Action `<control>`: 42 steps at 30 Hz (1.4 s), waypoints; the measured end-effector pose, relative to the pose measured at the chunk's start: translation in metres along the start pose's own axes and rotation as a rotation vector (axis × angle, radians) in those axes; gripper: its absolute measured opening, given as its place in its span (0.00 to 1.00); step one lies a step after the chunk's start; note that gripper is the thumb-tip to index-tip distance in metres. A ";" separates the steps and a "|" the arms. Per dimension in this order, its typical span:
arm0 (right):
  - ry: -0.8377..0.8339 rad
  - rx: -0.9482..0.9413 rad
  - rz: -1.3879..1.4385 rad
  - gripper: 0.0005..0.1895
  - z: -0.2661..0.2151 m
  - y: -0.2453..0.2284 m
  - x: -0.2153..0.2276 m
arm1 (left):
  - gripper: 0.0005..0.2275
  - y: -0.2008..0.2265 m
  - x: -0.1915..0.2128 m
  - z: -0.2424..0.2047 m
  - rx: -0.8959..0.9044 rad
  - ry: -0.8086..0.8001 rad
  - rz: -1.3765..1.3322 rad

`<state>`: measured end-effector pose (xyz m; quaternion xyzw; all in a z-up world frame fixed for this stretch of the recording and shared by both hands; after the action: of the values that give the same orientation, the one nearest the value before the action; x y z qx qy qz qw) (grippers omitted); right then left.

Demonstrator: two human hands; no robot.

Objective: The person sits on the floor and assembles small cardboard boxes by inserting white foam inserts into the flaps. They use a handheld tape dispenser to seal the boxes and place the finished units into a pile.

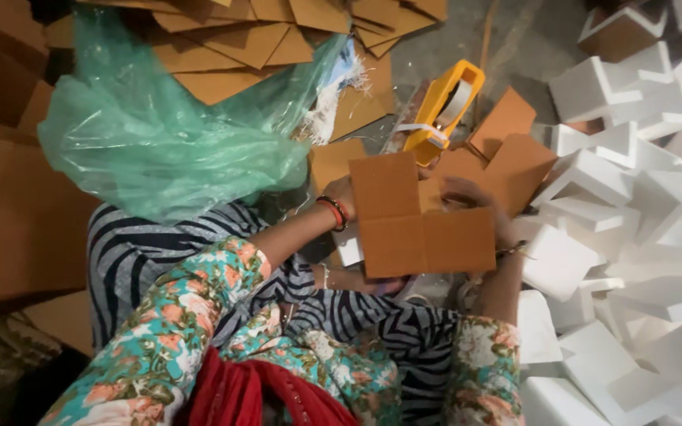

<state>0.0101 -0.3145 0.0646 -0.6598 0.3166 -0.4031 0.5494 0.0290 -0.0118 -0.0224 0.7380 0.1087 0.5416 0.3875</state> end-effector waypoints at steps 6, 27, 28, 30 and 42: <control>0.592 -0.230 -0.503 0.20 -0.060 -0.079 -0.020 | 0.22 0.006 0.006 0.001 0.125 -0.054 0.077; 0.134 0.020 -0.783 0.36 -0.045 -0.047 -0.253 | 0.22 -0.018 -0.034 0.023 -0.318 -0.091 -0.213; 0.117 -0.066 -0.802 0.37 -0.035 -0.031 -0.249 | 0.22 -0.013 -0.035 0.021 -0.226 -0.133 -0.148; 0.089 -0.104 -1.073 0.37 -0.016 -0.003 -0.240 | 0.22 -0.005 -0.031 0.022 -0.159 -0.152 -0.081; -0.125 -0.054 -0.988 0.16 0.031 -0.023 -0.215 | 0.35 0.006 -0.007 0.027 -0.193 -0.120 0.055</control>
<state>-0.0652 -0.1106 0.0459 -0.7678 -0.0570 -0.5667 0.2935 0.0489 -0.0318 -0.0263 0.7311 0.0126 0.5148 0.4476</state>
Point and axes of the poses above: each hand's wrist, its own z-axis towards the middle knuckle, its own x-axis out of the back of the hand, y = z × x, the point moved 3 cm from there along z, towards the middle knuckle, and after that the axes turned 6 degrees about z, right-handed, at the moved point
